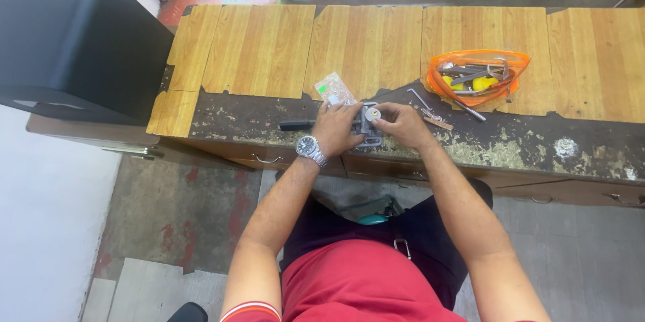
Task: Picking or decoding a lock cylinder using a specialized locksmith tool on a workbench.
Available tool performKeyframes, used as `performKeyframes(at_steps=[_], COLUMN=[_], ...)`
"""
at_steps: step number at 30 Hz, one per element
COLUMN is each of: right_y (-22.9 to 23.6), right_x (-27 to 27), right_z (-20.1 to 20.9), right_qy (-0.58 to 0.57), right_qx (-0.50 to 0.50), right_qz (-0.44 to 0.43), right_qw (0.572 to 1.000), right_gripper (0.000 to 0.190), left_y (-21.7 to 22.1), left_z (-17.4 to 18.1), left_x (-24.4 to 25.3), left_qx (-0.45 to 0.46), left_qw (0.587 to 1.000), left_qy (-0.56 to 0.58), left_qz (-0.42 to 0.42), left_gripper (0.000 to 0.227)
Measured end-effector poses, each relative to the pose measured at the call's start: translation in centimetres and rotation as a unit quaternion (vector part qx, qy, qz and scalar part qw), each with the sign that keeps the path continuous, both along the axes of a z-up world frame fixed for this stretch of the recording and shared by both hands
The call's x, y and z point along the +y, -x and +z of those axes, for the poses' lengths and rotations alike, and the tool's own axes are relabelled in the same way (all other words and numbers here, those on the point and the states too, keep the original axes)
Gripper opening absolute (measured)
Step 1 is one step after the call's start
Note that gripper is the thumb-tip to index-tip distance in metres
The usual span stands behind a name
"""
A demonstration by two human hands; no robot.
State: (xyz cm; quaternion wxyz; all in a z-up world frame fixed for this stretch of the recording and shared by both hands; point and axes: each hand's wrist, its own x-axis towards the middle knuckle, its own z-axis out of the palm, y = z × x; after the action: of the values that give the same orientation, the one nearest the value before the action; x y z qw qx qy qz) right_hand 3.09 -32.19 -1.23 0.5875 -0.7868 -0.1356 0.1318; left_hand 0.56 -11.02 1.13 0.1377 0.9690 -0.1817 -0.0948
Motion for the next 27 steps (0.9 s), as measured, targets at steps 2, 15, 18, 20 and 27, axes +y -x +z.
performKeyframes(at_steps=[2, 15, 18, 20, 27], right_y=[0.2, 0.5, 0.7, 1.2, 5.0], right_x=[-0.2, -0.7, -1.0, -1.3, -3.2], right_z=[-0.5, -2.2, -1.8, -0.8, 0.4], right_qy=[0.018, 0.076, 0.072, 0.064, 0.068], right_qx=[-0.032, -0.072, -0.090, -0.082, -0.063], right_qz=[0.009, -0.011, 0.002, 0.004, 0.026], right_qw=[0.999, 0.994, 0.993, 0.995, 0.995], right_gripper=[0.042, 0.040, 0.039, 0.039, 0.043], left_y=[-0.1, -0.9, -1.0, -0.3, 3.0], left_z=[0.3, 0.3, 1.6, 1.9, 2.9], left_x=[-0.2, -0.5, -0.4, -0.6, -1.8], left_qx=[0.012, 0.013, 0.022, 0.020, 0.016], left_qw=[1.000, 0.999, 0.999, 0.998, 0.995], left_qy=[0.004, -0.051, -0.046, -0.044, -0.033], left_qz=[0.006, 0.005, -0.015, -0.030, -0.090], left_gripper=[0.081, 0.081, 0.081, 0.081, 0.080])
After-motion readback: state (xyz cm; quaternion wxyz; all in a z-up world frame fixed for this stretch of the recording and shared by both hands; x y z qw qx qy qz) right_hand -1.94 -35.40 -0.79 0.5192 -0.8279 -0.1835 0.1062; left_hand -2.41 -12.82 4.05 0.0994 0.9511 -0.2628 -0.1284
